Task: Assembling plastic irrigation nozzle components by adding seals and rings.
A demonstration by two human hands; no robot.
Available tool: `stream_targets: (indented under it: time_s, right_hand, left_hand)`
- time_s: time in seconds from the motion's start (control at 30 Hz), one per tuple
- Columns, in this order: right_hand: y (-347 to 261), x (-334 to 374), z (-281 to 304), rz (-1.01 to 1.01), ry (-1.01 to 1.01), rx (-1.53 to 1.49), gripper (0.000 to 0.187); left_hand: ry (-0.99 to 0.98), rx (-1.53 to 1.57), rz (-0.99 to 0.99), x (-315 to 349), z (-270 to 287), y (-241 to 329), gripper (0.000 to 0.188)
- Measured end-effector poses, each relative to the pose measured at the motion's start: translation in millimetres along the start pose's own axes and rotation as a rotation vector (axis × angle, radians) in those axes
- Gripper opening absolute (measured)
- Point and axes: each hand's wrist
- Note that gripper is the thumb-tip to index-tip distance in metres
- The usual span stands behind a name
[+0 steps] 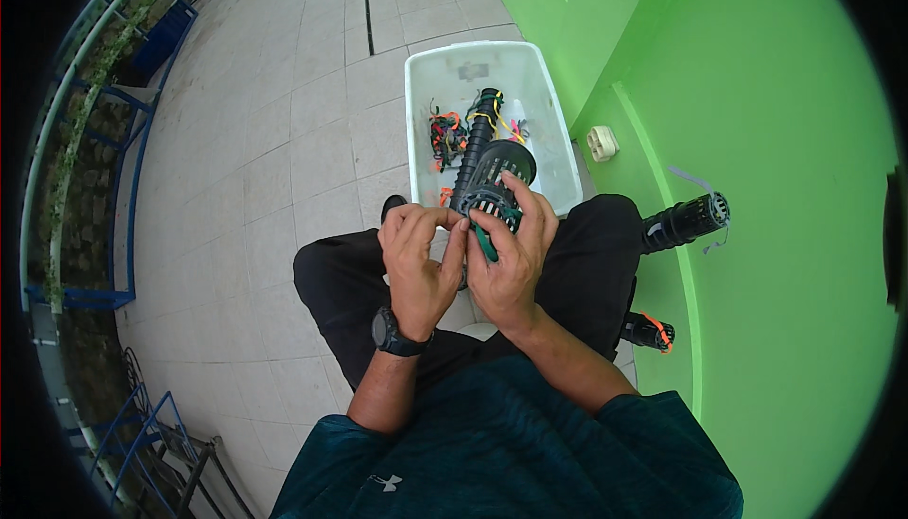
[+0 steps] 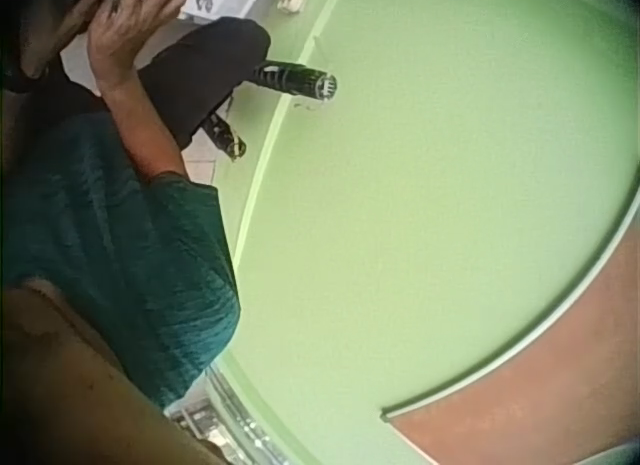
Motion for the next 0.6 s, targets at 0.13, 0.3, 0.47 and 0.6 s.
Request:
stream_targets:
  time_s: [0.13, 0.3, 0.47, 0.6]
  right_hand:
    - [4.2, -1.9, 0.1, -0.026, -0.019, 0.042, 0.026]
    - [7.3, -1.0, 3.4, -0.071, -0.055, 0.04, 0.028]
    - [14.5, -6.5, 5.1, -0.095, -0.052, 0.055, 0.039]
    - [19.1, -6.3, 8.1, -0.147, -0.044, -0.022, 0.059]
  left_hand:
    - [-0.143, -0.057, 0.015, 1.6, -5.1, -6.0, 0.008]
    - [-0.24, 0.066, 0.073, 5.0, -8.6, -15.1, 0.011]
    - [-0.151, 0.596, 0.387, 10.3, -3.0, -26.0, 0.005]
    - [-0.032, 0.9, 0.513, 6.7, 12.3, -36.0, 0.01]
Point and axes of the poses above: each hand's wrist, its own x-axis away from the middle knuckle, its own z-axis out of the back of the hand, y = z × x, and after that the axes turned 1 degree about -z, right-handed
